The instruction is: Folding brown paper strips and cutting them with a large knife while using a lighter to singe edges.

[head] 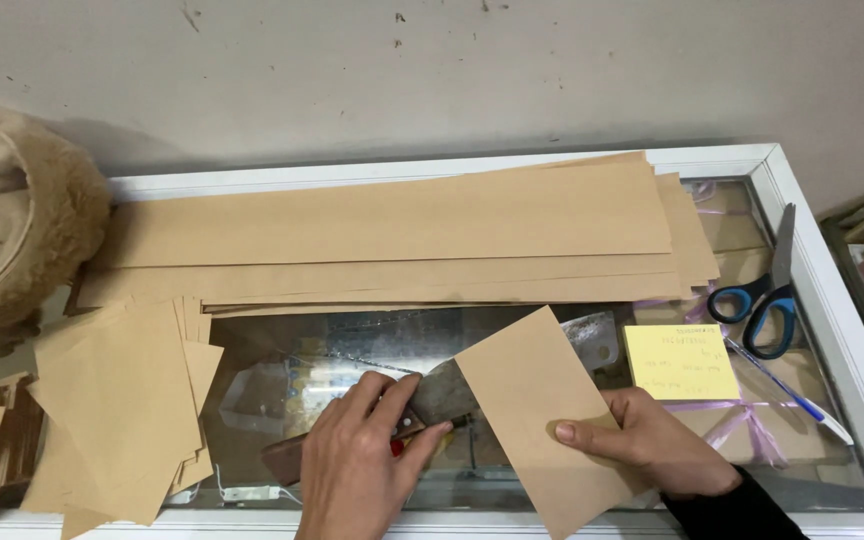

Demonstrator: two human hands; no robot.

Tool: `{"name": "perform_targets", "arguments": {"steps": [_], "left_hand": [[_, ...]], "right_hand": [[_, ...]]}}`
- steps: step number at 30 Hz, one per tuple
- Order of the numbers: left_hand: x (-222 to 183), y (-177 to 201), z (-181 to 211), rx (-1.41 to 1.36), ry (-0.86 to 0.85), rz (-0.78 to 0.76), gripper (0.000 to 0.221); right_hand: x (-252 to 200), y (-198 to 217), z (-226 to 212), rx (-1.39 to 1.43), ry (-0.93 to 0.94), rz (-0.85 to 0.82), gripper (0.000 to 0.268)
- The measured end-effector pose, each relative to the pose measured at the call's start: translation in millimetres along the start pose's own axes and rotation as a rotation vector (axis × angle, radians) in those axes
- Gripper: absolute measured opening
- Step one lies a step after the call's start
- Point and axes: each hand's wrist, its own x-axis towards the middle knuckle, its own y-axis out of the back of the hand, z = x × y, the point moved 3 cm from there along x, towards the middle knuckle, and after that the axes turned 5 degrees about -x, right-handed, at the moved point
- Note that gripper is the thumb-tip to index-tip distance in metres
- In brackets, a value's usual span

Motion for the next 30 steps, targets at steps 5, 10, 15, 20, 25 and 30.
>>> {"name": "perform_targets", "arguments": {"steps": [5,10,15,20,25,30], "left_hand": [[-3.2,6.7,-1.0,-0.004,-0.034,0.026,0.055],[-12.8,15.1,-12.6,0.036,-0.059,0.078,0.054],[-26.2,32.7,-35.0,0.089,-0.03,0.085,0.055],[-30.4,30.0,-34.8,0.141,-0.029,0.122,0.055],[-18.1,20.7,-4.3,0.021,-0.067,0.069,0.052],[-7.0,14.3,13.8,-0.031,-0.112,0.057,0.051]], "right_hand": [[0.0,9.7,1.7,0.011,-0.037,0.015,0.034],[3.8,23.9,11.9,0.028,-0.031,0.003,0.034],[-4.8,37.0,6.9,0.065,-0.04,0.066,0.034],[1.2,42.1,14.9,0.024,-0.002,0.031,0.031],[2.9,24.5,12.6,0.014,-0.012,-0.003,0.033],[5.8,12.5,12.5,-0.107,0.054,-0.054,0.033]]}}
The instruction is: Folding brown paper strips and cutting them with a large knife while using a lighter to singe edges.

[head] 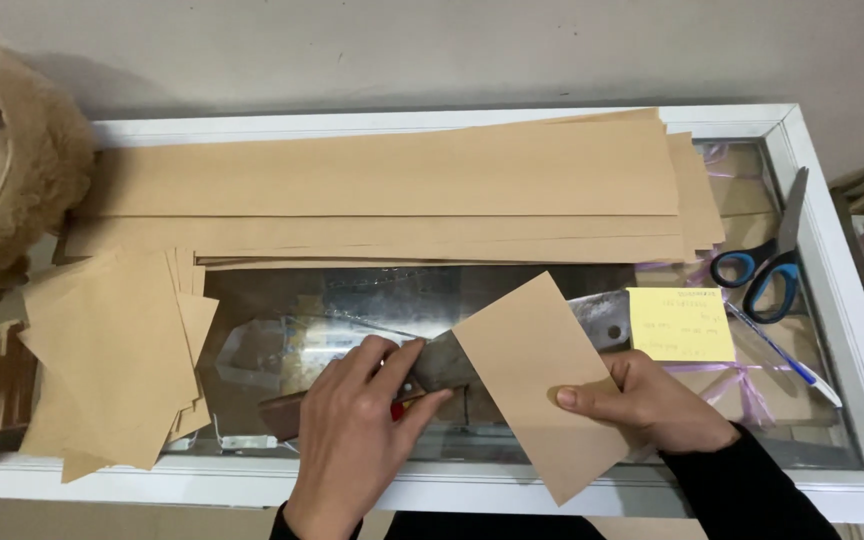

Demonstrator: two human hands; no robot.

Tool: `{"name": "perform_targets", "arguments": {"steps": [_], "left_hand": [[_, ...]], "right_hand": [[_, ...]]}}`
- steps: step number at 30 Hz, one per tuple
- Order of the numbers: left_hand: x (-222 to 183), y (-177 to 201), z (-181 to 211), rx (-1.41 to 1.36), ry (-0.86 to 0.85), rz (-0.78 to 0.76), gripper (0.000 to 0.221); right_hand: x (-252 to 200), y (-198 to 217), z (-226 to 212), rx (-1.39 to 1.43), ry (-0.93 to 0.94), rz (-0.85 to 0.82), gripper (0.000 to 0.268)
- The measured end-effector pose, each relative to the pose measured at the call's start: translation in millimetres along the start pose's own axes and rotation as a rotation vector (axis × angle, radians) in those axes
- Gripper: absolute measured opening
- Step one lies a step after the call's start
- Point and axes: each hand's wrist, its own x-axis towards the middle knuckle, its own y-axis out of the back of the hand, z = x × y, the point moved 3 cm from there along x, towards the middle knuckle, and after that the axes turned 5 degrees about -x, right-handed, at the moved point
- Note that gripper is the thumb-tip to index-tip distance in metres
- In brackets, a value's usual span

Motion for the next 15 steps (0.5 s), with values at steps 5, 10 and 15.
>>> {"name": "perform_targets", "arguments": {"steps": [5,10,15], "left_hand": [[-3.9,2.4,-5.1,0.006,0.0,0.0,0.049],[-12.5,12.3,-18.1,0.017,0.057,-0.051,0.053],[-25.5,29.7,-41.2,0.107,0.066,-0.014,0.054]], "right_hand": [[-0.7,4.0,5.1,0.046,-0.018,0.001,0.03],[-7.5,11.0,6.8,0.108,-0.07,0.029,0.031],[-16.1,22.1,4.6,0.057,-0.079,0.064,0.032]]}}
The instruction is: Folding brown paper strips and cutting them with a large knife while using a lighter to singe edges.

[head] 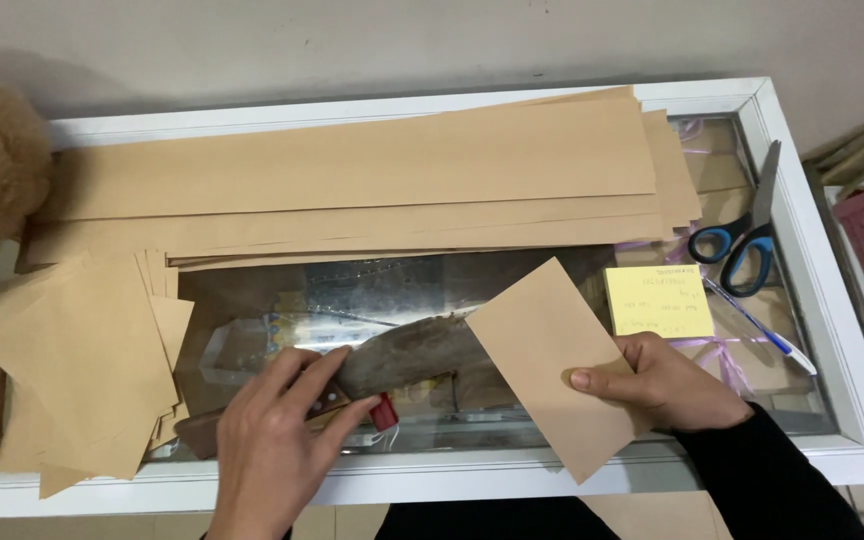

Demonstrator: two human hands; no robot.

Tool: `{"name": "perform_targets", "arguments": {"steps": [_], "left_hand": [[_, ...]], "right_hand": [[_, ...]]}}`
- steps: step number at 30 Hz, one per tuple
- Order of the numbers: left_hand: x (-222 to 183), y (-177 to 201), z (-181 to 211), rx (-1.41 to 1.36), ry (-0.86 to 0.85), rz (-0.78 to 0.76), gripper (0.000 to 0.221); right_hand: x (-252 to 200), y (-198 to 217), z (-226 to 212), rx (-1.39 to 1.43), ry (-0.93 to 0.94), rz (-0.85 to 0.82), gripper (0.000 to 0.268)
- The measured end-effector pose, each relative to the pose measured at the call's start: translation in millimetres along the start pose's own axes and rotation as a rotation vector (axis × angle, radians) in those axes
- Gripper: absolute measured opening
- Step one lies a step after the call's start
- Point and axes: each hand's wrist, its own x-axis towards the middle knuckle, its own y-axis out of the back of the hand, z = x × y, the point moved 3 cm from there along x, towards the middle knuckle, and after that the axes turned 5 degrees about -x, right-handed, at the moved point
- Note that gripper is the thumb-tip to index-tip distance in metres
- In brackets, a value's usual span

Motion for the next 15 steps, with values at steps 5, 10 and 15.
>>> {"name": "perform_targets", "arguments": {"steps": [5,10,15], "left_hand": [[-1.0,-1.8,5.6,0.009,-0.007,-0.024,0.053],[12.3,-11.1,37.1,-0.057,-0.063,0.01,0.05],[21.5,-22.7,52.3,-0.071,-0.117,0.01,0.049]], "right_hand": [[3.2,-1.4,1.5,0.008,0.007,-0.02,0.034],[4.2,-13.7,-2.1,-0.048,0.046,-0.04,0.033],[-0.8,-26.8,-5.6,-0.004,-0.009,-0.064,0.035]]}}
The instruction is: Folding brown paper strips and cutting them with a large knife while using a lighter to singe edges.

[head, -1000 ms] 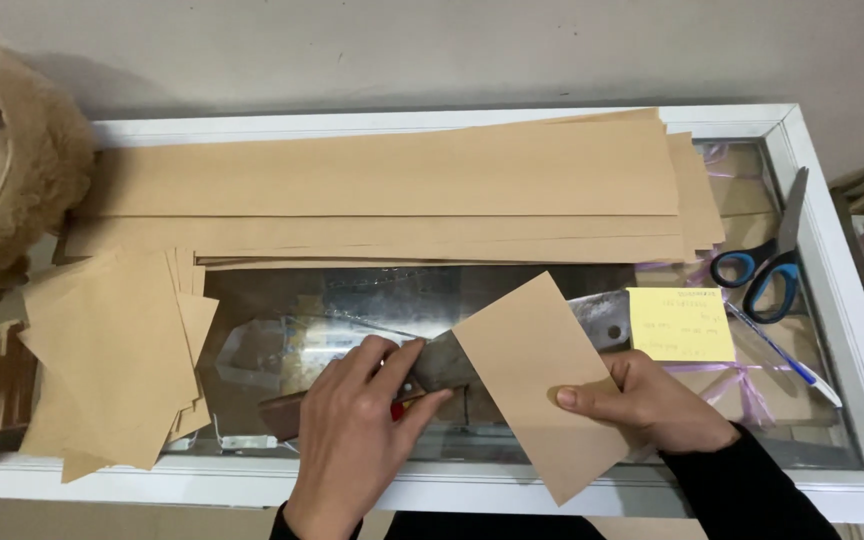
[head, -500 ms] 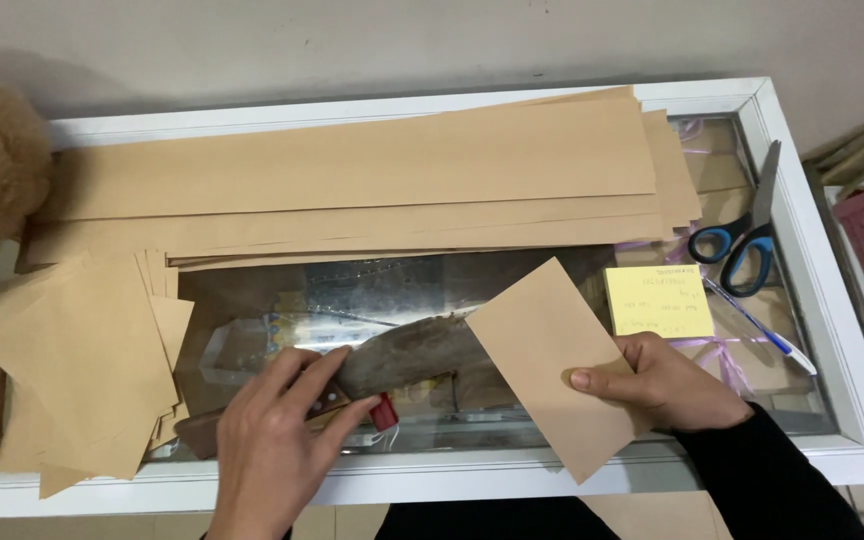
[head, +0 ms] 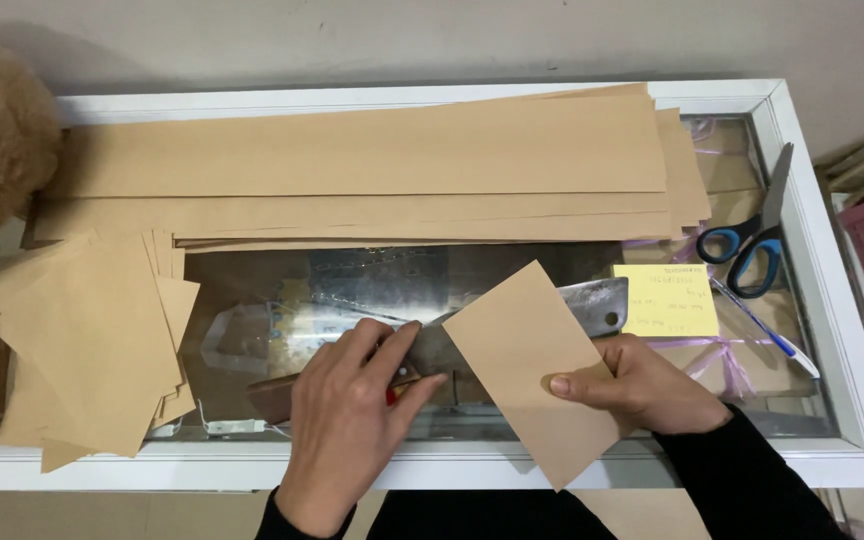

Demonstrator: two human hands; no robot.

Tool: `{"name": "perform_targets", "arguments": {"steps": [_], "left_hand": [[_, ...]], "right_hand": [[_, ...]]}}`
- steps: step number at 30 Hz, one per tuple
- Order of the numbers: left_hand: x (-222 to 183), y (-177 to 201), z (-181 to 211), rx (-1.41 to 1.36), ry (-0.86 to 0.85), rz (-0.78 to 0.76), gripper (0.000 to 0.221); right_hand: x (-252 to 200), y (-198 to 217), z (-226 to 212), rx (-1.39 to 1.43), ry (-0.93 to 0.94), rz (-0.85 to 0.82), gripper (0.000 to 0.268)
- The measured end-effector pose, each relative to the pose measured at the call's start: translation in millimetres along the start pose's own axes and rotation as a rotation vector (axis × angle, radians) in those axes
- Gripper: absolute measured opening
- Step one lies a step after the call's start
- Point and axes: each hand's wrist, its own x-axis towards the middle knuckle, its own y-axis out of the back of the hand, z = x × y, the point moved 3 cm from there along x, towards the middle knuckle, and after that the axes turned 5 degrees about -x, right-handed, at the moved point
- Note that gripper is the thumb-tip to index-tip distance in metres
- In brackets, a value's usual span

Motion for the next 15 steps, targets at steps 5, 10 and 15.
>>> {"name": "perform_targets", "arguments": {"steps": [5,10,15], "left_hand": [[-1.6,3.8,-4.5,-0.014,0.012,-0.02,0.051],[-10.4,16.3,-21.6,0.004,0.041,-0.016,0.053],[-26.1,24.0,-45.1,0.08,0.078,-0.052,0.052]], "right_hand": [[-0.7,5.3,6.7,0.04,-0.005,-0.024,0.032],[-6.5,17.9,10.5,0.041,-0.006,0.012,0.03],[-8.7,23.4,13.9,0.026,0.016,0.004,0.031]]}}
